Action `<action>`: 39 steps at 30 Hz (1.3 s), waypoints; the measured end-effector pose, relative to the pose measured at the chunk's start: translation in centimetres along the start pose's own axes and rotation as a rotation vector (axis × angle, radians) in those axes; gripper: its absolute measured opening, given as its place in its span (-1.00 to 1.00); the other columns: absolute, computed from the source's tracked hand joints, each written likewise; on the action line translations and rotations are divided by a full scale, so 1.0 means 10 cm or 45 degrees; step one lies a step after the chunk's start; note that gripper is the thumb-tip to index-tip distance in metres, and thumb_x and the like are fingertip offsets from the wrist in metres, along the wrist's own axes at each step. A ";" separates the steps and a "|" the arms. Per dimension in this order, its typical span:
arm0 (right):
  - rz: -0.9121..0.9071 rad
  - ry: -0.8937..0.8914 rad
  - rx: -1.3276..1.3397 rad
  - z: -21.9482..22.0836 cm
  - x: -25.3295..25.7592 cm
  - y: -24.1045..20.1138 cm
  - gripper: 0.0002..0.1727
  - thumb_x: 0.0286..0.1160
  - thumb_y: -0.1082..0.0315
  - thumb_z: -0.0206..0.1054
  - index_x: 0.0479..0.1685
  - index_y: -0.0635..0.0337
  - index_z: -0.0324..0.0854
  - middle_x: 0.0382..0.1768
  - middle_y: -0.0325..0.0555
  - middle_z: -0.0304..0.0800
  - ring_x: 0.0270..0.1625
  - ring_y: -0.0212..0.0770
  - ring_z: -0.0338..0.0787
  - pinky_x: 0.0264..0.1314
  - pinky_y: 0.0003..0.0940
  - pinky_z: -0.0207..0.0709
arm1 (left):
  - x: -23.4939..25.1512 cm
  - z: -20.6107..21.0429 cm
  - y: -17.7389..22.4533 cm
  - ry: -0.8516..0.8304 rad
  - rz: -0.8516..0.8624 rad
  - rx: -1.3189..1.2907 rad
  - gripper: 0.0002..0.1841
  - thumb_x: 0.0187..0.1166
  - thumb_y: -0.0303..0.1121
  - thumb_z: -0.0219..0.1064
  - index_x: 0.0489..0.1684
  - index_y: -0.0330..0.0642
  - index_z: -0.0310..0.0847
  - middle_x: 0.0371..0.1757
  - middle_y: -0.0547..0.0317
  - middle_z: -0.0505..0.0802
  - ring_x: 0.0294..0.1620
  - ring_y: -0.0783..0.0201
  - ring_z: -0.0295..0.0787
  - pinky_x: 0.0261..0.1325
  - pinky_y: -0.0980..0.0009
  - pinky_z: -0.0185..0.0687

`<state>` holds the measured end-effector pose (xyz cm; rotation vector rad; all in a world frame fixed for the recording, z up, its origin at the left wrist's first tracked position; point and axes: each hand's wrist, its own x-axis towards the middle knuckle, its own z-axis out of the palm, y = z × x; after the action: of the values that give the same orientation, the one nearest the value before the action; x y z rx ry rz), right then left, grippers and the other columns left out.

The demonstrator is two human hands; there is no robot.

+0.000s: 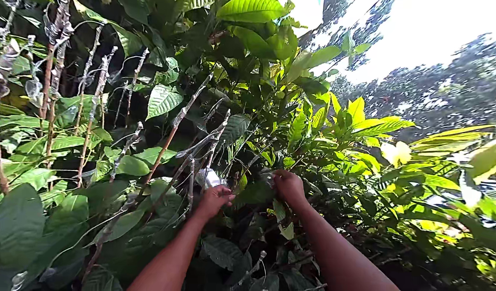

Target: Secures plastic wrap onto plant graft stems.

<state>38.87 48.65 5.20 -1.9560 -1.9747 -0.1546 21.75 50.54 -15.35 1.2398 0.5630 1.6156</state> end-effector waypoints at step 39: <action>-0.506 -0.560 -0.328 0.41 -0.17 -0.01 -0.61 0.79 0.27 0.07 0.38 0.06 0.72 0.06 0.08 0.88 0.12 0.04 0.85 0.34 0.10 0.59 | 0.02 0.15 -0.08 -0.193 -0.079 -0.277 -0.65 0.90 -0.36 -0.09 0.36 -0.46 0.41 -0.10 -0.02 0.88 -0.19 0.17 0.93 0.05 0.18 0.89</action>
<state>38.05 48.40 0.86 -1.8346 -2.7449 -0.0842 23.43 50.80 -15.40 1.1586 0.3184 1.4744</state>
